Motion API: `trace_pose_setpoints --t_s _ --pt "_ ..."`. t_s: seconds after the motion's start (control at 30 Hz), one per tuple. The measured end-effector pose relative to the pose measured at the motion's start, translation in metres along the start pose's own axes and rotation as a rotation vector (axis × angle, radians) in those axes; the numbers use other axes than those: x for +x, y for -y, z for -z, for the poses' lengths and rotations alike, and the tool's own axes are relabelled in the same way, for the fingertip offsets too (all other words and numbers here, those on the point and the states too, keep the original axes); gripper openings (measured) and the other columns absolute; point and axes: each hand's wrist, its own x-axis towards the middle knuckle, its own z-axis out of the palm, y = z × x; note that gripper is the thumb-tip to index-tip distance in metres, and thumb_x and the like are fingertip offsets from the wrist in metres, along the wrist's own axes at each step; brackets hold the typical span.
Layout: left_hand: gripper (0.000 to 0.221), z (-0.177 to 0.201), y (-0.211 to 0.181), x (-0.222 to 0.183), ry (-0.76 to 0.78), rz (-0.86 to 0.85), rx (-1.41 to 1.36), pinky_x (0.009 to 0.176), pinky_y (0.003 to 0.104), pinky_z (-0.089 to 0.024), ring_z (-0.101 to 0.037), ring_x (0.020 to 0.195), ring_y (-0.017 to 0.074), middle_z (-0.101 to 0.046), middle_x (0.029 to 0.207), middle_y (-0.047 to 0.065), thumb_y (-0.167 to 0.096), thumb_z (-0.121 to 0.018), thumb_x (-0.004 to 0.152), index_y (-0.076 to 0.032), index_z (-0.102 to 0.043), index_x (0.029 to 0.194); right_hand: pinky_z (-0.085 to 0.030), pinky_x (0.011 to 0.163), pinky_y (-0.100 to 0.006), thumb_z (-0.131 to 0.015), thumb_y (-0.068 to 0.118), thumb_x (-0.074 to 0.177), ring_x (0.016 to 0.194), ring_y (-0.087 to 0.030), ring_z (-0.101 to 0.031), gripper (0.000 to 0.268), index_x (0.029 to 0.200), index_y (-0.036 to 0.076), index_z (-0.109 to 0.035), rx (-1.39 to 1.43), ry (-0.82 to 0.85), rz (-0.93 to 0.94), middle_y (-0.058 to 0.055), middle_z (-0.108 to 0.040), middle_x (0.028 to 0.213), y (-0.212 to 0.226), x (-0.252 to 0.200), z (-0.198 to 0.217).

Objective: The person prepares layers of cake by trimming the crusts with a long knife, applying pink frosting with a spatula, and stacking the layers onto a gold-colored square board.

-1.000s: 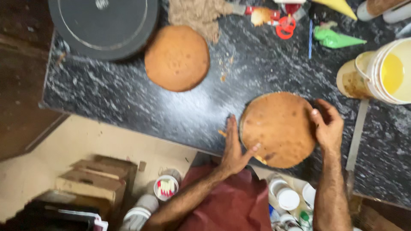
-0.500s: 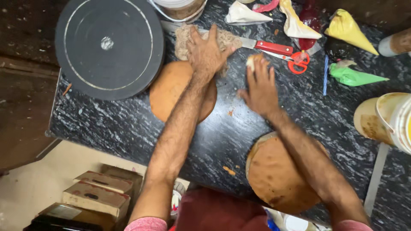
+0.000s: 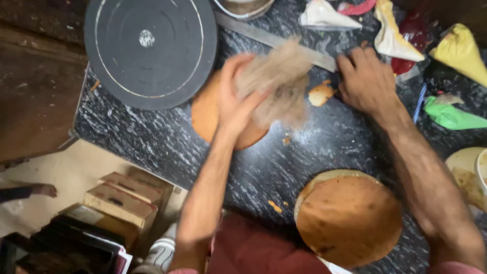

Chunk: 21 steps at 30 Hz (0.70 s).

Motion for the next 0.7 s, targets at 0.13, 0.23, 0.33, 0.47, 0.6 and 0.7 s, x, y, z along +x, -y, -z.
trace_pose_setpoints --t_s 0.13,0.23,0.33,0.47,0.6,0.7 --pt "0.054 0.039 -0.024 -0.113 -0.21 0.492 -0.837 0.114 0.05 -0.046 -0.056 0.132 0.035 -0.052 0.147 0.021 -0.029 -0.058 0.107 0.0 -0.049 0.151 -0.052 0.073 -0.047 -0.062 0.013 0.093 0.085 -0.039 -0.063 0.022 0.112 0.003 -0.065 0.317 0.214 -0.252 -0.018 -0.062 0.097 0.015 -0.068 0.052" --pt "0.061 0.051 -0.022 -0.179 -0.321 0.602 -1.081 0.114 0.052 -0.04 -0.051 0.135 0.0352 -0.05 0.149 0.016 -0.046 -0.052 0.102 -0.009 -0.048 0.15 -0.052 0.063 -0.039 -0.059 0.027 0.099 0.067 -0.023 -0.066 0.023 0.094 0.006 -0.067 0.719 0.48 -0.756 -0.009 -0.068 0.079 0.061 -0.143 0.07" --pt "0.057 0.039 -0.018 -0.236 -0.354 0.637 -1.161 0.119 0.049 -0.038 -0.05 0.137 0.0323 -0.049 0.151 0.013 -0.043 -0.048 0.105 -0.012 -0.043 0.153 -0.05 0.057 -0.036 -0.06 0.028 0.097 0.064 -0.018 -0.059 0.024 0.093 0.005 -0.067 0.944 0.406 -0.939 -0.011 -0.067 0.074 0.167 -0.214 0.062" --pt "0.065 0.0 -0.031 -0.297 -0.269 0.54 -0.378 0.104 0.037 -0.047 -0.055 0.122 0.0168 -0.053 0.137 0.011 -0.017 -0.074 0.087 -0.008 -0.043 0.144 -0.051 0.054 -0.046 -0.062 0.025 0.095 0.064 -0.037 -0.064 0.025 0.105 0.002 -0.059 0.863 0.313 -0.647 -0.021 -0.069 0.07 0.304 -0.226 0.044" --pt "0.034 0.069 -0.02 -0.31 -0.326 0.691 0.039 0.069 0.035 -0.051 -0.063 0.082 0.0196 -0.072 0.1 0.022 -0.01 -0.081 0.093 0.02 -0.076 0.107 -0.047 0.058 -0.058 -0.058 0.027 0.097 0.07 -0.048 -0.065 0.025 0.112 0.009 -0.051 0.691 0.395 -0.554 -0.026 -0.065 0.069 0.379 -0.205 0.042" --pt "0.027 0.187 -0.011 -0.276 -0.521 0.468 -0.185 0.075 0.02 -0.061 -0.075 0.085 0.0037 -0.078 0.102 -0.003 -0.021 -0.074 0.09 -0.006 -0.075 0.112 -0.049 0.059 -0.057 -0.061 0.029 0.1 0.071 -0.05 -0.065 0.025 0.103 0.007 -0.049 0.701 0.499 -0.49 -0.025 -0.066 0.071 0.402 -0.225 0.052"
